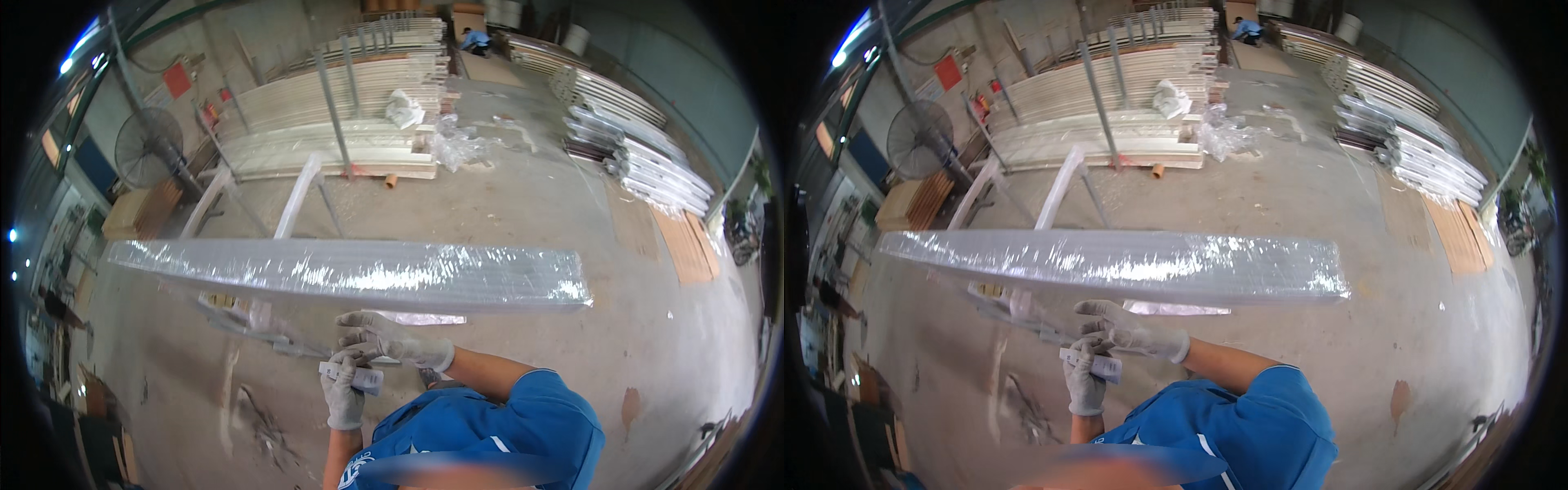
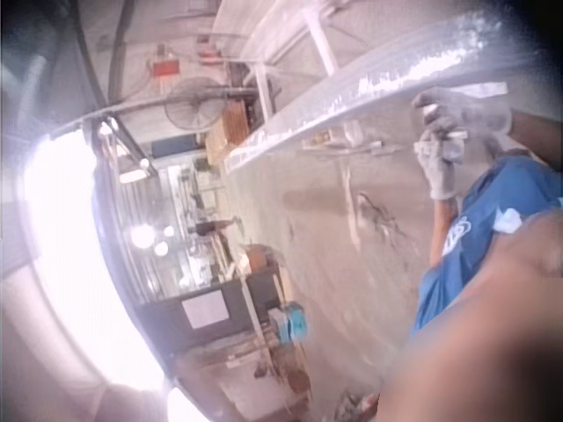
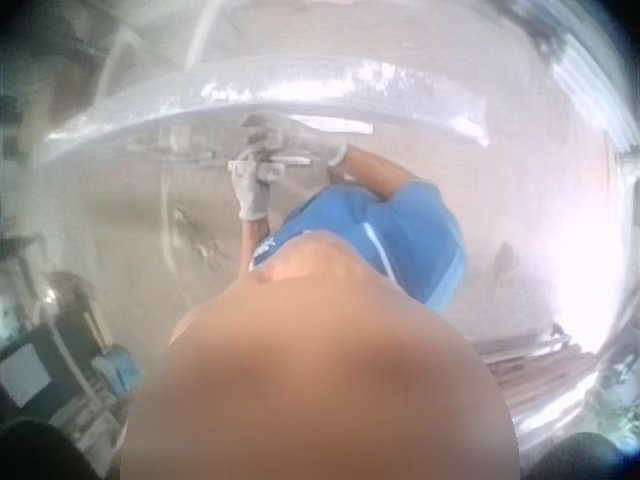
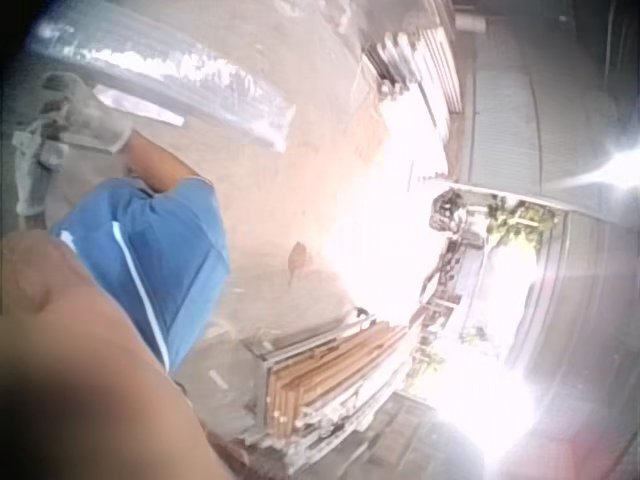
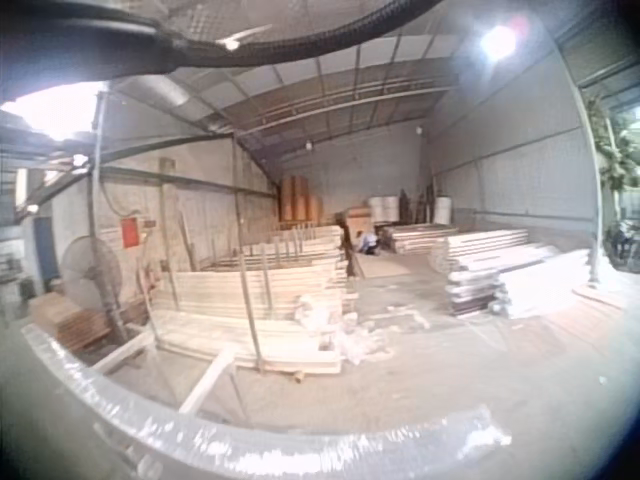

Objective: The person reviews documents on a clipboard, tears off a small label, and applies it to a long wrapped item. They then place several small wooden pieces onto the wrapped item and secure them with clear packing tape.

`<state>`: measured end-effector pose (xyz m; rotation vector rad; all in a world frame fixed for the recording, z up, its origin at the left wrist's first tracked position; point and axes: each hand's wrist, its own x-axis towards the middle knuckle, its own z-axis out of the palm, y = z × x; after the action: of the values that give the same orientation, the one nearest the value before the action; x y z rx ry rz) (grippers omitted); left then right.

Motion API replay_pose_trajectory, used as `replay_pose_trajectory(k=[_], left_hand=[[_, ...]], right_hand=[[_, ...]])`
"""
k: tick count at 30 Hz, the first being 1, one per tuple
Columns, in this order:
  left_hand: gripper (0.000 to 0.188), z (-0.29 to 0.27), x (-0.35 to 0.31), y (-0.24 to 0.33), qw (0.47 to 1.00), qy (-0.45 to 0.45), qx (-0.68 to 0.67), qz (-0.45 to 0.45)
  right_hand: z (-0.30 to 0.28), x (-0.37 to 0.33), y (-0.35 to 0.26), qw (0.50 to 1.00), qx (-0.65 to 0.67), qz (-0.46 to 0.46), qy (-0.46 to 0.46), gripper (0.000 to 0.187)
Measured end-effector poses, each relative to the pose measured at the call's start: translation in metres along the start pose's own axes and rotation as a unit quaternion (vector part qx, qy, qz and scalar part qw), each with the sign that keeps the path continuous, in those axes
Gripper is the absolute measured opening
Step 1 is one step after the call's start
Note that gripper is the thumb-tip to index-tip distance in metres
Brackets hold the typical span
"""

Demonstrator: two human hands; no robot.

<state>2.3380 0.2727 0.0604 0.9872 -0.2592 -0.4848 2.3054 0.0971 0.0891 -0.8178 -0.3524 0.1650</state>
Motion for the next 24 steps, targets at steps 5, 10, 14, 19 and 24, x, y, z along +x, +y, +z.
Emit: replay_pose_trajectory(k=[5, 10, 14, 19, 24], left_hand=[[0.026, 0.024, 0.078, -0.031, 0.999, -0.036, 0.02, -0.025], [0.019, 0.043, 0.123, -0.02, 0.997, -0.04, 0.07, 0.013], [0.03, 0.071, 0.147, -0.019, 0.966, -0.242, 0.094, -0.008], [0.042, 0.103, 0.141, -0.035, 0.891, -0.407, 0.162, -0.121], [0.038, 0.116, 0.115, -0.061, 0.786, -0.578, 0.105, -0.193]], right_hand=[[-0.043, -0.018, -0.05, 0.993, -0.081, -0.082, 0.038, 0.12], [-0.05, -0.037, -0.08, 0.973, -0.198, -0.118, -0.004, 0.113], [-0.043, -0.06, -0.096, 0.946, -0.275, -0.155, 0.069, 0.108], [-0.007, -0.085, -0.058, 0.807, -0.424, -0.255, 0.322, 0.092], [0.052, -0.093, 0.005, 0.624, -0.497, -0.298, 0.525, 0.077]])
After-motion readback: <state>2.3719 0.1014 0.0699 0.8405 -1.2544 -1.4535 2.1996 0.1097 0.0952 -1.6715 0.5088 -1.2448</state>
